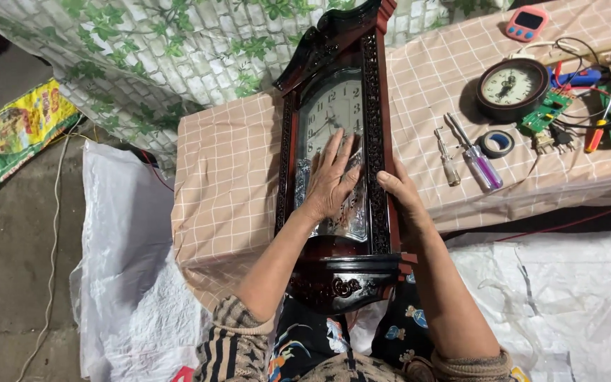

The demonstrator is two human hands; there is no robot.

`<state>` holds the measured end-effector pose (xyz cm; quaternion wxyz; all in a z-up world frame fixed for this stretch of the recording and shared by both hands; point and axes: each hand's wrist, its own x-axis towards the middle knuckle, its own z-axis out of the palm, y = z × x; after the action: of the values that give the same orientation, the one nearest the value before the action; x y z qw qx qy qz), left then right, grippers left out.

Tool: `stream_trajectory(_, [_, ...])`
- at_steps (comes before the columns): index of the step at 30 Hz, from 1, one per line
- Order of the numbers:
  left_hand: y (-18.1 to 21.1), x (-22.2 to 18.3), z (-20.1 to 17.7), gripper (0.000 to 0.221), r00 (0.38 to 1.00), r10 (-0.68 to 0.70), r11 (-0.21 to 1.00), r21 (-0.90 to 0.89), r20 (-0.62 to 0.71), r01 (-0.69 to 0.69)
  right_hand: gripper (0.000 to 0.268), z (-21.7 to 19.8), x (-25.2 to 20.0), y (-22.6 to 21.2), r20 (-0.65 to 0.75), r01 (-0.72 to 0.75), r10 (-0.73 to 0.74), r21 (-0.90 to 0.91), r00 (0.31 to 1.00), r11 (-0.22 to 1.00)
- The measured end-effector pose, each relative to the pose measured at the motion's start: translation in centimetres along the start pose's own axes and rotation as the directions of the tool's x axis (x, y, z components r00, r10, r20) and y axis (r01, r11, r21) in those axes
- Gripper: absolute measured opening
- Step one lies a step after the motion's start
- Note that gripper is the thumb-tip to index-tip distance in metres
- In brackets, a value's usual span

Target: The person is reassembling a large decorative wall clock by carefully aligning and fitting the wooden frame onto the clock's main body.

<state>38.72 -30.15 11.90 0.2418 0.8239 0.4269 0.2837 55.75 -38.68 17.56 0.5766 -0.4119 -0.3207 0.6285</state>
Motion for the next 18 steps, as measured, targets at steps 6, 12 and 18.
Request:
stream_trajectory(6, [-0.1,-1.0,-1.0,0.087,0.990,-0.110,0.993,-0.037,0.094,0.114,0.086,-0.4,0.1,0.7,0.005,0.029,-0.029,0.013,1.000,0.999])
stream_trajectory(12, [0.4,-4.0,-5.0,0.080,0.906,-0.418,0.907,0.087,0.075,0.411,0.084,-3.0,1.5,3.1,0.014,0.018,-0.018,0.003,1.000,1.000])
stream_trajectory(18, [7.6,-15.3,-5.5,0.081,0.905,-0.329,0.944,-0.090,-0.269,0.316,0.079,-3.6,0.4,2.8,-0.071,-0.033,0.043,0.131,0.997,0.991])
